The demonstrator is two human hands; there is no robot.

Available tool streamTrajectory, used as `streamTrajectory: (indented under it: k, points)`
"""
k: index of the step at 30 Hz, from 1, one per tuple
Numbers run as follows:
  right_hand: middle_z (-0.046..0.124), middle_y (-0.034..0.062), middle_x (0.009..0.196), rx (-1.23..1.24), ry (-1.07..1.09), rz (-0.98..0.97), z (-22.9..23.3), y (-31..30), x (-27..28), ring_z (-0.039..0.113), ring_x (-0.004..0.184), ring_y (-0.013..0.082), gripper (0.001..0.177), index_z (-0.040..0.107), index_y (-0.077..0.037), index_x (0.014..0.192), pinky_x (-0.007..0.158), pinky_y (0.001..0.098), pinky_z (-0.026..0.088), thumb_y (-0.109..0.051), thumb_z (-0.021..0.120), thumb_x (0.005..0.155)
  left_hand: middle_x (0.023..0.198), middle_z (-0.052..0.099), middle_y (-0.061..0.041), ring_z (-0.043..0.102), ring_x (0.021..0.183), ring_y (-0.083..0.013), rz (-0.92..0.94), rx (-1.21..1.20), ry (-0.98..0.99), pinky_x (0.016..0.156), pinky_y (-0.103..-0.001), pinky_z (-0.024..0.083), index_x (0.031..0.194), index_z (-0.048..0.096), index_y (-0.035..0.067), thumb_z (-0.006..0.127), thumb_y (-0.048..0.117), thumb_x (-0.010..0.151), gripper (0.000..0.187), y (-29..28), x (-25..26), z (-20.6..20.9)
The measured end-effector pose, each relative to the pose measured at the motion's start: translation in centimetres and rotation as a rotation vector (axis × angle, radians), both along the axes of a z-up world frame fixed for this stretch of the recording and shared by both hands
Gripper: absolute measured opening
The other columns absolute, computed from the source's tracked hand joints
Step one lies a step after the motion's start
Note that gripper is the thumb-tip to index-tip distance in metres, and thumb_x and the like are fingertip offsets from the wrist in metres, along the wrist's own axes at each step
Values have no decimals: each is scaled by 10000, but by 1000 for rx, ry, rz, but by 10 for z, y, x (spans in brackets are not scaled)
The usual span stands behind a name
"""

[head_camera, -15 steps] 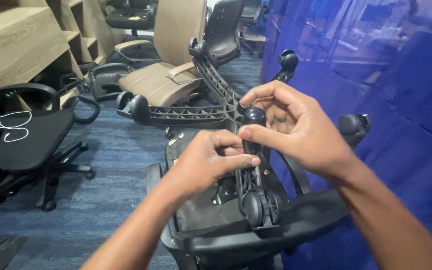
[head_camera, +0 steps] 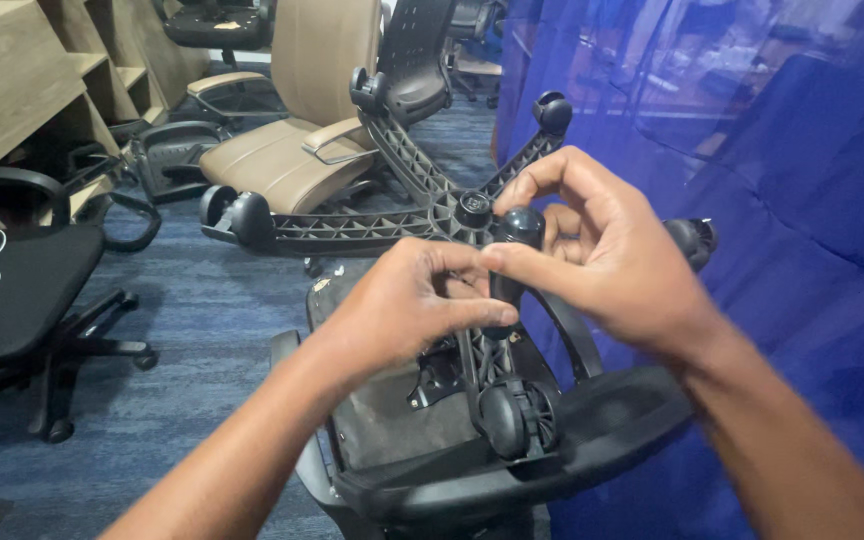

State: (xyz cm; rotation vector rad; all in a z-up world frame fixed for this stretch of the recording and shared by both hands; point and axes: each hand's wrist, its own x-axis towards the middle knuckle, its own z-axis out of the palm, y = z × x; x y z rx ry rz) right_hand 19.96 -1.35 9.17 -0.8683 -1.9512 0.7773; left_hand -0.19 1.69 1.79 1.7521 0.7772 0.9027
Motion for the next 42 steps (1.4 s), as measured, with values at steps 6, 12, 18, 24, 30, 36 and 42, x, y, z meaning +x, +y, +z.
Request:
streamTrajectory:
  k: [6, 12, 18, 24, 30, 36, 42]
  points:
    - [672, 4, 903, -205, -67, 1, 18, -1, 10, 592, 731, 7, 326, 680, -48, 1255, 672, 171, 522, -106, 665, 935, 956, 743, -54, 693, 865, -104, -274, -228, -405, 764, -255, 554, 1110, 590, 18, 760, 33, 861, 301, 12, -12, -3]
    - [560, -12, 944, 33, 38, -95, -1, 3, -6, 477, 751, 1, 357, 606, 30, 1152, 635, 169, 404, -48, 824, 881, 1030, 671, 19, 653, 967, -29, 10, -11, -170, 809, -257, 589, 1083, 732, 15, 871, 56, 779, 336, -9, 6, -13]
    - [755, -47, 1061, -237, -59, -57, 25, -4, -1, 594, 624, -1, 447, 615, -81, 1288, 535, 169, 489, -114, 672, 846, 936, 735, -20, 703, 885, -84, -218, -124, -251, 846, -238, 571, 1104, 701, 18, 791, 90, 819, 307, 15, -13, 4]
    - [586, -32, 689, -167, -58, -227, 10, 2, 0, 467, 571, -12, 353, 726, -38, 1195, 494, 174, 334, -89, 780, 849, 929, 699, -33, 670, 889, -99, -187, -123, -315, 801, -248, 571, 1068, 634, 2, 819, -6, 806, 321, 6, -4, 1]
    - [605, -76, 719, -99, -136, -236, 6, 1, -3, 503, 607, -18, 318, 669, -16, 1165, 511, 176, 353, -88, 772, 873, 920, 768, -29, 732, 891, -99, -156, -110, -243, 786, -242, 570, 1058, 690, -15, 744, 38, 872, 201, 13, 4, -1]
    - [742, -111, 951, -276, -114, -244, 24, -2, -8, 609, 652, 22, 401, 684, -66, 1246, 602, 208, 507, -140, 643, 854, 944, 740, -31, 669, 907, -115, -293, -230, -405, 784, -263, 539, 1122, 590, 21, 726, 52, 906, 257, 31, -10, -9]
    - [634, -34, 872, -133, -39, -451, 1, 5, -27, 467, 639, 54, 359, 684, 31, 1198, 536, 235, 383, -90, 807, 883, 947, 728, -17, 675, 937, -88, -215, 183, -319, 784, -248, 566, 1067, 692, 2, 849, 109, 815, 316, 30, -11, -15]
